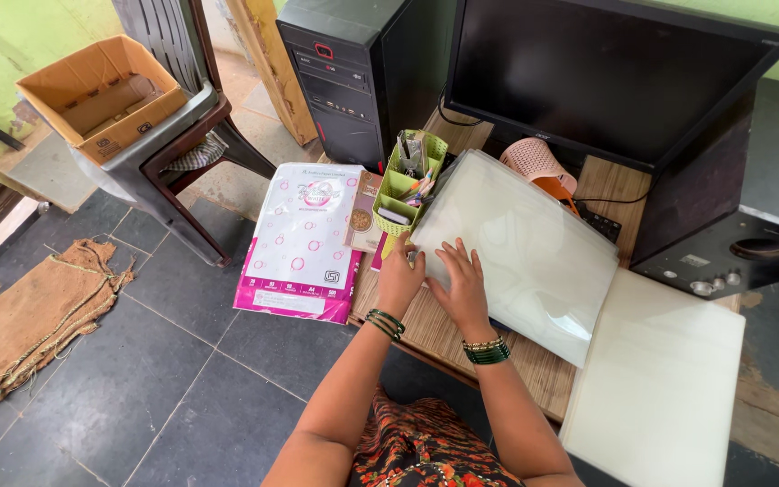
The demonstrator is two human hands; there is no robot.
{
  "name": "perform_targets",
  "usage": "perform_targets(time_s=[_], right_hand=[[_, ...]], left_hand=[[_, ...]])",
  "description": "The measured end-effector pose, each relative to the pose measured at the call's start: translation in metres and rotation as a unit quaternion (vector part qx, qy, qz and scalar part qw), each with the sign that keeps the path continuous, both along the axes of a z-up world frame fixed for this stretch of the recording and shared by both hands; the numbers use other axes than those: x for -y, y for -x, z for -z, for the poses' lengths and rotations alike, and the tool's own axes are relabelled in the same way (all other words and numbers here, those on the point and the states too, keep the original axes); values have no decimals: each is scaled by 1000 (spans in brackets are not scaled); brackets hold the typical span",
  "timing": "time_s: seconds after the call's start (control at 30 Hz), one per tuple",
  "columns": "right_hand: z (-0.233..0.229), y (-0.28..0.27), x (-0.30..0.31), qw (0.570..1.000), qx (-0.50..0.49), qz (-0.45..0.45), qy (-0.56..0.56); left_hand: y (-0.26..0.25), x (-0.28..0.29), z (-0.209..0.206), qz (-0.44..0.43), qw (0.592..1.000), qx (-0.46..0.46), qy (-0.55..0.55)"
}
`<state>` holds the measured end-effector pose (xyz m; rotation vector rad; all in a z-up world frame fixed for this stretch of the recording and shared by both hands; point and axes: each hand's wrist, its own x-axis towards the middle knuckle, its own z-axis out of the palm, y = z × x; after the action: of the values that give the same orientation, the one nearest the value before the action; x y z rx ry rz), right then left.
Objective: The person places items into plastic bags on a desk. They open clear plastic bags, insert white sheets, and place the filled bags into a larger grey printed mailing bag.
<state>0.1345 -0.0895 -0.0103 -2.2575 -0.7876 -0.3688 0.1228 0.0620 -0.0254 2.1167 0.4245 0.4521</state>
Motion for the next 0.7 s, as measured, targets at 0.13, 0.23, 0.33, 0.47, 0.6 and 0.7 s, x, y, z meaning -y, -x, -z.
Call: perform_targets(time_s=[0.13, 0.23, 0.33, 0.47, 0.6, 0.7], right_hand=[[4, -3, -3, 1000, -6, -5, 17], [6, -2, -6, 999, 1, -13, 33], [6, 1, -12, 999, 3, -11, 46], [10, -1, -13, 1000, 15, -7, 26], [38, -13, -8, 992, 22, 5, -123], [61, -30, 1, 911, -293, 190, -221]], left_hand=[[-4, 0, -3, -4, 1000, -5, -11], [-3, -2, -3, -5, 999, 19, -39], [-4, -6, -8, -4, 999, 9, -39], [-6, -4, -21, 11, 999, 34, 29], [-10, -3, -30, 47, 985, 55, 155], [-13, -12, -21, -17, 991, 42, 126]])
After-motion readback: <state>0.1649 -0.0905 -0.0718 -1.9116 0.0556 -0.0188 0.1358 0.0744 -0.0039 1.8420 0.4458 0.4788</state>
